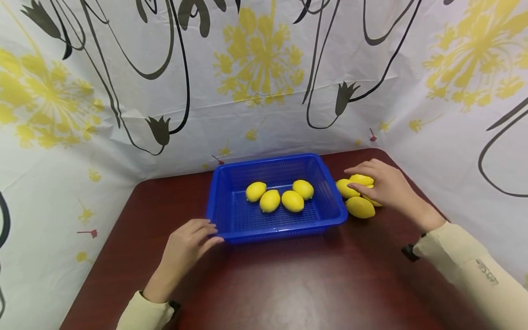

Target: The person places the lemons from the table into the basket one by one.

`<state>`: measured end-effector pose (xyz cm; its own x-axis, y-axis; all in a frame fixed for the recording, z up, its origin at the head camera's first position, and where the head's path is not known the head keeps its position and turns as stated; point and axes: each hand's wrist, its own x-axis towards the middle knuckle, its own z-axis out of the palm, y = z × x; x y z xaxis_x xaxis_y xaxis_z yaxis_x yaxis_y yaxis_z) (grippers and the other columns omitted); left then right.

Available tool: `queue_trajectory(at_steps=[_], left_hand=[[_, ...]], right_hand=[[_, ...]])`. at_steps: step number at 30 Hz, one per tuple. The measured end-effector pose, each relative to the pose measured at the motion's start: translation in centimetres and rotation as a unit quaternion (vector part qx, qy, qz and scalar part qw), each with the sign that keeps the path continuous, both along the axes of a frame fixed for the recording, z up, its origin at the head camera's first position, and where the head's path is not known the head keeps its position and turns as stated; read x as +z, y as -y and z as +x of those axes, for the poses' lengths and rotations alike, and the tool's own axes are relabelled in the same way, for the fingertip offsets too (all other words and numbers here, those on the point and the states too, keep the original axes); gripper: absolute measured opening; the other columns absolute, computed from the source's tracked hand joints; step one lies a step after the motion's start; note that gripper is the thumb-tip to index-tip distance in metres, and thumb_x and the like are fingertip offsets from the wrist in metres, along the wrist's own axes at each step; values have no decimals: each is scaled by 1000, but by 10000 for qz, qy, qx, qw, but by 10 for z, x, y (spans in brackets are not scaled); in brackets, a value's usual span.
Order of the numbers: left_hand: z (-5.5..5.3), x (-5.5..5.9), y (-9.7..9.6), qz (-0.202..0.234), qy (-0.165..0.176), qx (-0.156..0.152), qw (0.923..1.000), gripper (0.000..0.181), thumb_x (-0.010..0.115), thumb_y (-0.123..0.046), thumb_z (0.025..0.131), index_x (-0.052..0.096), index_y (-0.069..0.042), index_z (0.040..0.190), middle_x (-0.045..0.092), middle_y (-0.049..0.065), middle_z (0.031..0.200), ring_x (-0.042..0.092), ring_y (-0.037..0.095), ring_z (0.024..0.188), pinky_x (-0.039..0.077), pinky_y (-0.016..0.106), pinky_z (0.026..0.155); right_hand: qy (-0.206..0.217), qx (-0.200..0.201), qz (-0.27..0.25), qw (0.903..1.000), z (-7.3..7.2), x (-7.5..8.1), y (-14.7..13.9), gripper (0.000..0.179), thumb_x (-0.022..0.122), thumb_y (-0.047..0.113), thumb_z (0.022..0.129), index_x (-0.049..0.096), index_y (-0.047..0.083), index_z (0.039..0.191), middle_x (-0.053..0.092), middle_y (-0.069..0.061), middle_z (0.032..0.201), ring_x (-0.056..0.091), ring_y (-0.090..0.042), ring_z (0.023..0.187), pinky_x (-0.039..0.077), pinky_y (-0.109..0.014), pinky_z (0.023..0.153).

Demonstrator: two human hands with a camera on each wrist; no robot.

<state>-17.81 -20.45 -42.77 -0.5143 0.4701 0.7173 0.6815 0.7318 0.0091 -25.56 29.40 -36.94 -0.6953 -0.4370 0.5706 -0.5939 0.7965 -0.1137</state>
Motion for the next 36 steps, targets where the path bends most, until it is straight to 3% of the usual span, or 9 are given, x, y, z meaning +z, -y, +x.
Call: queue_trajectory(at_steps=[5,12,19,23,36], left_hand=[[-1,-1,3,68,24,25,10000,32,88,-30,67,77,-9,87,75,2,88,71,19,90,60,36,79],[-5,-3,2,141,87,67,9998,31,86,-33,69,76,-9,87,75,3,87,71,19,88,60,37,76],[-4,-4,1,154,225,132,9995,31,87,-32,69,76,-10,88,75,3,89,71,19,89,60,37,77],[-4,-5,2,141,250,136,9995,31,86,-33,70,76,-11,88,75,2,89,70,18,89,60,36,78],[-2,-3,1,86,298,216,9993,31,85,-35,72,74,-12,89,73,2,90,69,18,89,60,36,78]], right_hand=[[878,-231,652,9937,-29,-7,-10,42,78,28,85,69,14,123,71,-8,116,62,-29,107,53,-51,88],[1747,-333,1259,9760,-58,-30,-15,44,77,32,85,68,17,126,68,-9,123,61,-33,113,52,-55,94],[1753,-200,1350,9750,-73,-47,-14,37,79,30,83,73,17,117,72,-8,114,62,-31,103,51,-52,88],[1707,-344,1473,9736,-77,-54,-14,32,80,33,82,76,21,111,73,-4,110,59,-28,98,48,-51,88],[1839,-538,1624,9679,-84,-59,-11,49,79,39,80,70,20,124,70,-12,120,52,-38,115,29,-68,102]])
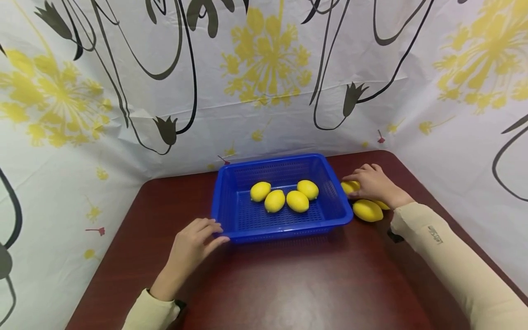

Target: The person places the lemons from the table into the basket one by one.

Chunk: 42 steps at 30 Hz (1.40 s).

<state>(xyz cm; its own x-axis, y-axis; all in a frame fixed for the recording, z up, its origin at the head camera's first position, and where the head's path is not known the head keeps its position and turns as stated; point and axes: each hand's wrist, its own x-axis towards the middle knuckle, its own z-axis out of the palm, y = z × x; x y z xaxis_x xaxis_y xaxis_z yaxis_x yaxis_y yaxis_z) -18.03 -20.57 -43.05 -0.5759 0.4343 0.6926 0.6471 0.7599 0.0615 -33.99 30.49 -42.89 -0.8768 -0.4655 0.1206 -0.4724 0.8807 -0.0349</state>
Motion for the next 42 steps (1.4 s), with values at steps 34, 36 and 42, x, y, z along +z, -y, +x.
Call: queue_trajectory(at_steps=[34,36,42], left_hand=[[0,-3,0,-121,71,144,9998,31,81,-40,76,73,-14,91,73,0,93,70,16,94,60,34,79],[0,-4,1,-141,68,154,9998,31,81,-40,77,73,-14,92,73,0,94,70,16,93,60,34,79],[0,-3,1,-216,111,216,9995,29,82,-38,76,73,-15,92,73,0,93,70,15,93,61,33,79]], right_hand=[[459,-522,252,9973,-3,1,10,65,80,42,74,66,-2,120,66,-23,123,46,-44,124,19,-73,108],[444,-499,245,9975,-3,2,10,62,80,43,74,68,-1,116,67,-22,121,47,-44,123,18,-73,108],[403,-395,206,9982,-7,1,9,63,78,44,76,67,-1,119,67,-21,120,49,-43,120,21,-73,109]])
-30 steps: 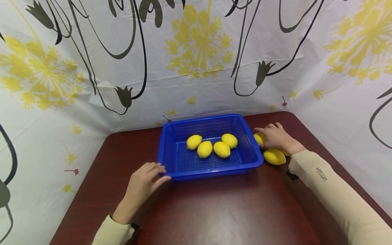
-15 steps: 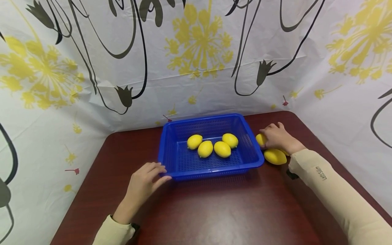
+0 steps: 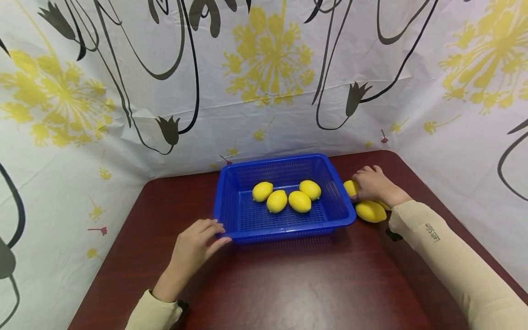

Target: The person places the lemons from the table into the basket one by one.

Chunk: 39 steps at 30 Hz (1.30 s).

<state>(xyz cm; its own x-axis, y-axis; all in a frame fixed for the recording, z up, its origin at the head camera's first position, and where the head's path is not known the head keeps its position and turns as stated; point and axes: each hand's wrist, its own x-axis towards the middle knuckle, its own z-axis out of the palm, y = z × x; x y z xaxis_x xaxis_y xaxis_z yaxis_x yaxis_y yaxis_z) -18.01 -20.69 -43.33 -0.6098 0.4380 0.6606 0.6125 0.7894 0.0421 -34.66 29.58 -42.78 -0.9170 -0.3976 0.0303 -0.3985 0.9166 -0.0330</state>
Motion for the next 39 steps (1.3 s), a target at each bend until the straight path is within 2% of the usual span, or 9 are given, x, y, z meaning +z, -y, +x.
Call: queue_trajectory(at_steps=[5,9,20,29,33,39], left_hand=[[0,1,-1,-63,12,6,10000,29,82,-39,77,73,-16,92,73,0,93,70,16,92,61,34,78],[1,1,-1,-78,-39,12,10000,30,82,-39,76,73,-15,92,73,0,93,70,16,91,61,35,76],[3,2,-2,-97,-90,47,9999,30,84,-36,74,71,-15,90,73,0,91,70,16,91,61,34,75],[1,3,-2,-82,-264,-12,9996,31,88,-31,69,71,-15,89,73,0,90,71,17,90,62,34,73],[1,2,-1,-74,-180,6,9998,30,86,-35,72,71,-15,89,73,0,91,71,17,91,62,35,73],[2,2,-1,-61,-39,52,10000,29,82,-39,76,71,-16,91,73,0,93,70,17,92,62,35,74]], right_hand=[[-106,30,-155,9998,-5,4,-3,63,80,40,74,66,0,120,71,-17,115,54,-40,112,22,-73,107],[-107,53,-171,9998,-6,15,0,63,80,40,74,65,1,122,72,-15,111,58,-38,107,21,-73,107],[-163,8,-67,9998,-4,62,13,76,80,49,76,60,2,132,68,-19,123,54,-41,116,24,-68,109],[-310,178,-201,9992,1,100,29,74,78,51,79,58,8,135,68,-15,122,56,-39,111,29,-60,107],[-366,265,-234,9987,4,108,39,73,78,51,79,57,10,137,68,-13,124,57,-36,109,29,-58,109],[-429,407,-119,9982,6,115,56,78,75,59,78,56,14,139,69,-10,124,58,-35,111,29,-58,112]])
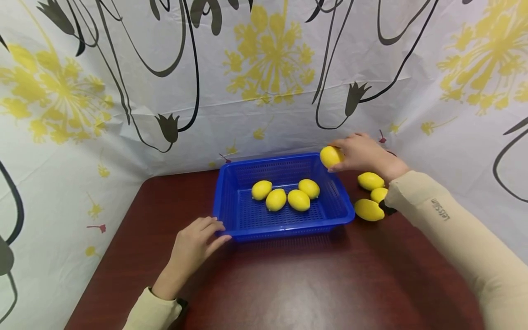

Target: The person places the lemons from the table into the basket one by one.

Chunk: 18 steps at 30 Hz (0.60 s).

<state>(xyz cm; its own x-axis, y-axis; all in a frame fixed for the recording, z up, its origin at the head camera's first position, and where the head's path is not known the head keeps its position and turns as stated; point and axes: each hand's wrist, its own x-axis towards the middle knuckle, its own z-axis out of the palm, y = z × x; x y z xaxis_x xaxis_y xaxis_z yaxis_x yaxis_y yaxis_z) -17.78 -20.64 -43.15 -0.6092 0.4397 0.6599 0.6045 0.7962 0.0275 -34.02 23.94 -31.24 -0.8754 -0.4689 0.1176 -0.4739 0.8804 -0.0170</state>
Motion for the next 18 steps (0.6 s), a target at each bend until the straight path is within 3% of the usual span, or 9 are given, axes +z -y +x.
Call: queue_trajectory(at_steps=[7,18], left_hand=[[0,1,-1,-72,73,42,9999,37,65,-53,89,72,-16,92,73,0,93,70,16,92,62,35,75],[-1,0,-1,-38,-84,79,9999,32,86,-37,71,72,-16,90,74,1,92,71,17,90,62,35,70]], right_hand=[[-156,225,100,9996,-3,2,17,78,77,59,76,58,15,138,72,-7,115,59,-33,108,31,-57,112],[-104,339,-2,9994,-8,3,44,74,78,56,76,59,14,135,72,-7,114,59,-33,107,36,-58,108]])
